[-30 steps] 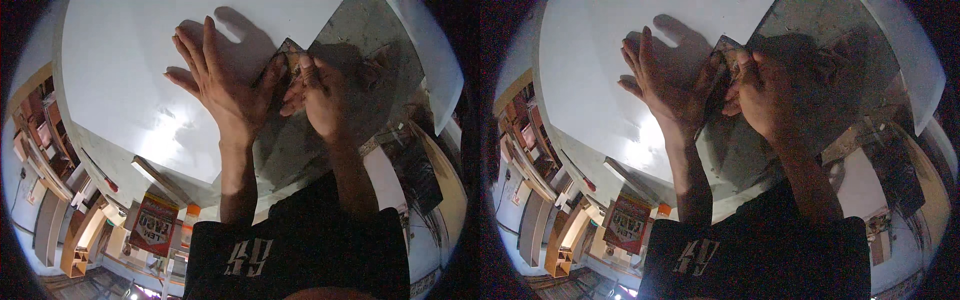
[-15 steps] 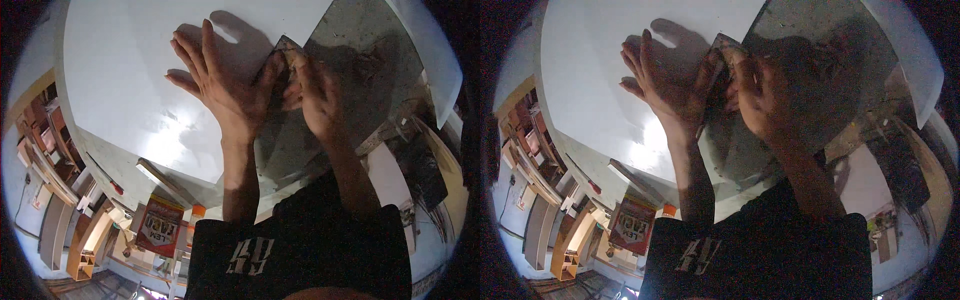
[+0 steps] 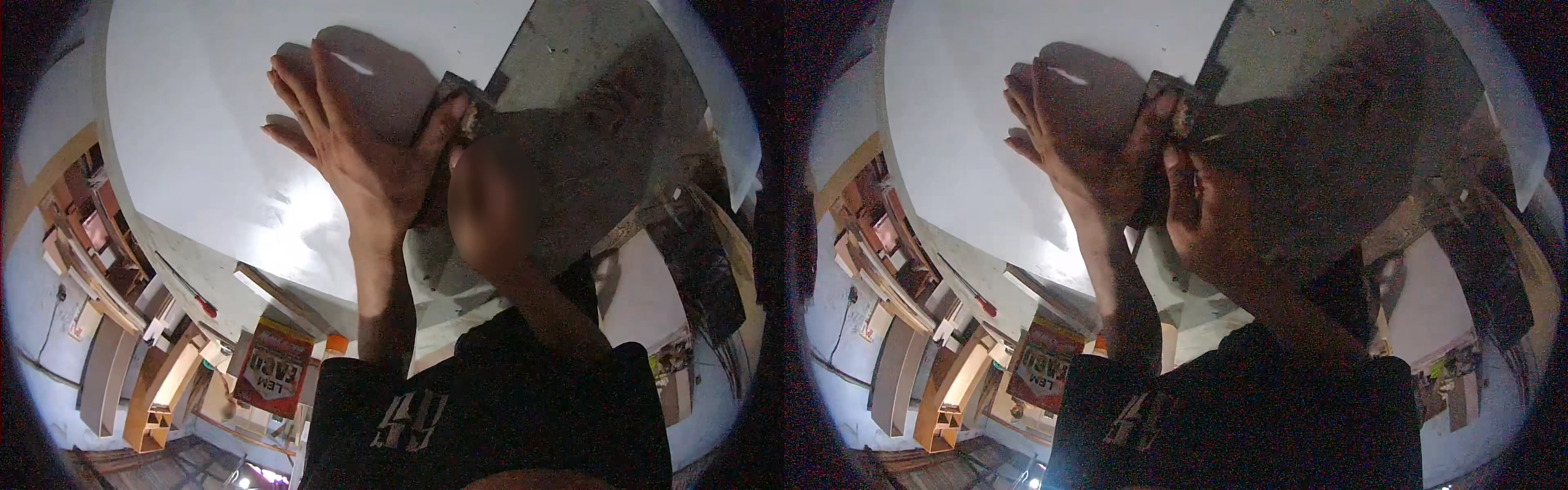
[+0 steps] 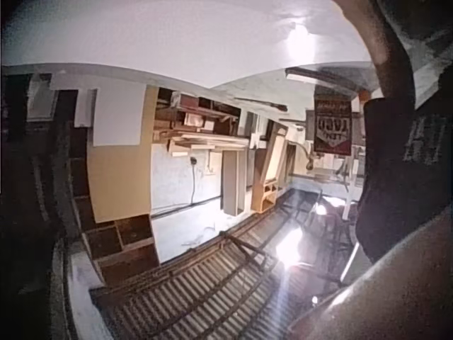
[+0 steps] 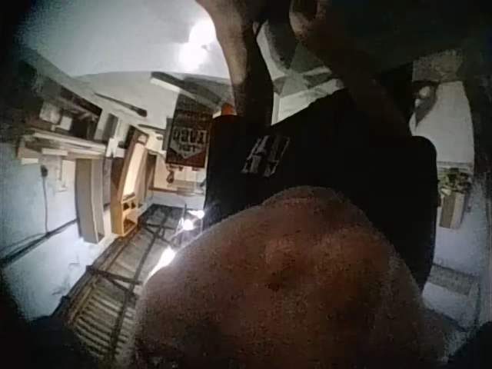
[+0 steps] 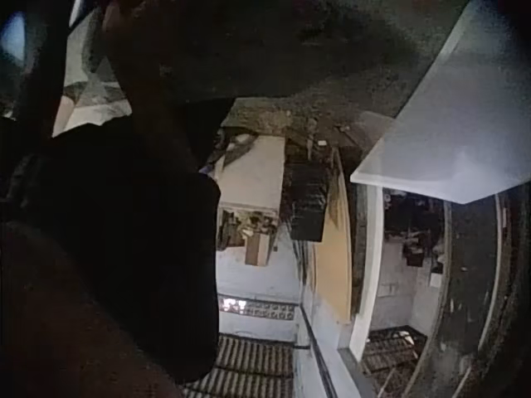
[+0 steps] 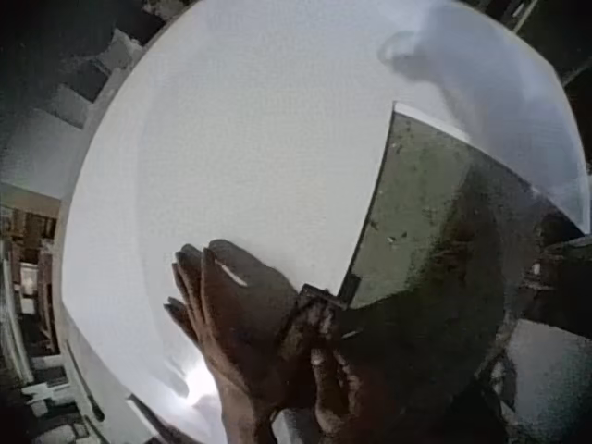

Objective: The person applies adhesive strips to the edges of white panels by hand and using a small scraping tool.

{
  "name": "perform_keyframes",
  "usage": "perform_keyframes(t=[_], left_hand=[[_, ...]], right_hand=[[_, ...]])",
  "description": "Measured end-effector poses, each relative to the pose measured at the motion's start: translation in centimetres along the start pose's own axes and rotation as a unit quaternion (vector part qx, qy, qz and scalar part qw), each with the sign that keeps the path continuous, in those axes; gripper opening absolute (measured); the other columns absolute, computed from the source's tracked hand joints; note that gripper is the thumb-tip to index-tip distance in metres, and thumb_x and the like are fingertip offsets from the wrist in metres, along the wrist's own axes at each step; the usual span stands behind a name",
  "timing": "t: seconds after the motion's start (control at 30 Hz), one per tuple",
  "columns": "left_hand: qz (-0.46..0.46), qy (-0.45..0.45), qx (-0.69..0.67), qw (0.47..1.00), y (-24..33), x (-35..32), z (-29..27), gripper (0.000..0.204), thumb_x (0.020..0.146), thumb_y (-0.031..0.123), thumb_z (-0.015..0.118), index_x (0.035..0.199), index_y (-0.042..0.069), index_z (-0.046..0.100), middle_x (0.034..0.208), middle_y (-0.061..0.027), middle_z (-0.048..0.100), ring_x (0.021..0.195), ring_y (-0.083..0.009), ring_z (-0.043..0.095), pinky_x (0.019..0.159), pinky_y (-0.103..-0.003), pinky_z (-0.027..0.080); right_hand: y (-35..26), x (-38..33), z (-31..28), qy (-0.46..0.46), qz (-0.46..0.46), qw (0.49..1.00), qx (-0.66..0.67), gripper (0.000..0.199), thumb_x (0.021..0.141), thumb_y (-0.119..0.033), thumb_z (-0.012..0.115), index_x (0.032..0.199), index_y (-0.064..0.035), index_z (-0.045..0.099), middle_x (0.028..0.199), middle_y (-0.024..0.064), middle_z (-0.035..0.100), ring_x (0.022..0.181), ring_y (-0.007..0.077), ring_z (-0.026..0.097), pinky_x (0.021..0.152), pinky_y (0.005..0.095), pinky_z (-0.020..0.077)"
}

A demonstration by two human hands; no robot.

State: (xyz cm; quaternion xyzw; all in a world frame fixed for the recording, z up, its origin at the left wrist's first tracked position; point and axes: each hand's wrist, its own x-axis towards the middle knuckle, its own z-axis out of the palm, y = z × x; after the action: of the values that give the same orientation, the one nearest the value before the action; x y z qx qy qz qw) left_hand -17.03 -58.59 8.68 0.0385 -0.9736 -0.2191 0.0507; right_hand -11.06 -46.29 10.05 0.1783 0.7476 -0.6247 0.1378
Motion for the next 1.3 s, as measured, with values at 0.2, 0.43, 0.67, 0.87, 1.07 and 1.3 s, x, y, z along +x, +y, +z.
perform_keyframes(t=[0.2, 0.43, 0.67, 0.87, 1.07, 1.3], left_hand=[[-0.022, -0.009, 0.016, 1.0, 0.6, 1.0, 0.4, 0.13, 0.059, 0.068, 0.082, 0.153, 0.002, 0.02, 0.154, -0.0378, 0.015, 0.147, -0.0475, 0.007, 0.113, -0.068, -0.005], [-0.052, -0.028, -0.013, 0.998, 1.4, 1.9, -0.2, 0.127, 0.056, 0.063, 0.086, 0.147, -0.004, 0.028, 0.151, -0.0359, 0.024, 0.145, -0.0478, 0.016, 0.113, -0.066, 0.005], [0.009, 0.042, -0.093, 0.995, 0.8, 1.4, 0.6, 0.12, 0.059, 0.059, 0.085, 0.145, -0.005, 0.033, 0.151, -0.0329, 0.028, 0.145, -0.0459, 0.02, 0.115, -0.064, 0.01], [0.009, 0.055, -0.363, 0.93, 1.2, 1.4, -0.3, 0.099, 0.075, 0.048, 0.078, 0.148, 0.001, 0.032, 0.155, -0.0289, 0.024, 0.147, -0.0425, 0.017, 0.118, -0.059, 0.009], [-0.077, -0.039, 0.021, 0.996, 3.0, 1.8, -0.3, 0.116, 0.069, 0.06, 0.08, 0.15, -0.002, 0.026, 0.155, -0.03, 0.023, 0.147, -0.0439, 0.014, 0.118, -0.06, 0.005], [-0.029, -0.016, 0.054, 0.998, 1.9, 1.9, 0.1, 0.117, 0.068, 0.063, 0.079, 0.15, -0.002, 0.027, 0.154, -0.0303, 0.024, 0.147, -0.0449, 0.015, 0.117, -0.062, 0.004]], right_hand=[[-0.6, 1.1, -0.5, 0.003, 0.002, 1.0, -0.024, 0.031, 0.104, -0.027, 0.049, 0.1, -0.0003, 0.064, 0.072, 0.0126, 0.059, 0.067, 0.023, 0.055, 0.061, 0.0369, 0.0436], [-1.0, 1.5, -1.0, -0.032, 0.014, 0.996, -0.086, 0.024, 0.102, -0.019, 0.05, 0.103, 0.0004, 0.064, 0.084, 0.0268, 0.064, 0.077, 0.0464, 0.063, 0.067, 0.0489, 0.0481], [2.1, 0.9, 0.2, 0.072, -0.125, 0.983, -0.115, 0.032, 0.104, -0.029, 0.048, 0.102, 0.0002, 0.063, 0.071, 0.0109, 0.055, 0.064, 0.0206, 0.048, 0.059, 0.0376, 0.0415], [-0.4, 1.4, 0.1, 0.044, 0.021, 0.998, -0.039, 0.035, 0.104, -0.031, 0.05, 0.09, -0.0009, 0.061, 0.068, 0.0054, 0.051, 0.062, 0.0138, 0.044, 0.057, 0.0338, 0.0381], [0.3, 1.6, -0.4, 0.022, -0.042, 0.998, -0.045, 0.035, 0.104, -0.031, 0.05, 0.086, -0.0011, 0.059, 0.066, 0.0049, 0.048, 0.062, 0.0131, 0.044, 0.056, 0.0334, 0.037], [-0.1, 2.0, -0.4, 0.029, -0.041, 0.993, -0.107, 0.035, 0.103, -0.031, 0.05, 0.088, -0.0006, 0.06, 0.07, 0.0065, 0.054, 0.064, 0.0158, 0.049, 0.059, 0.0357, 0.0404]])
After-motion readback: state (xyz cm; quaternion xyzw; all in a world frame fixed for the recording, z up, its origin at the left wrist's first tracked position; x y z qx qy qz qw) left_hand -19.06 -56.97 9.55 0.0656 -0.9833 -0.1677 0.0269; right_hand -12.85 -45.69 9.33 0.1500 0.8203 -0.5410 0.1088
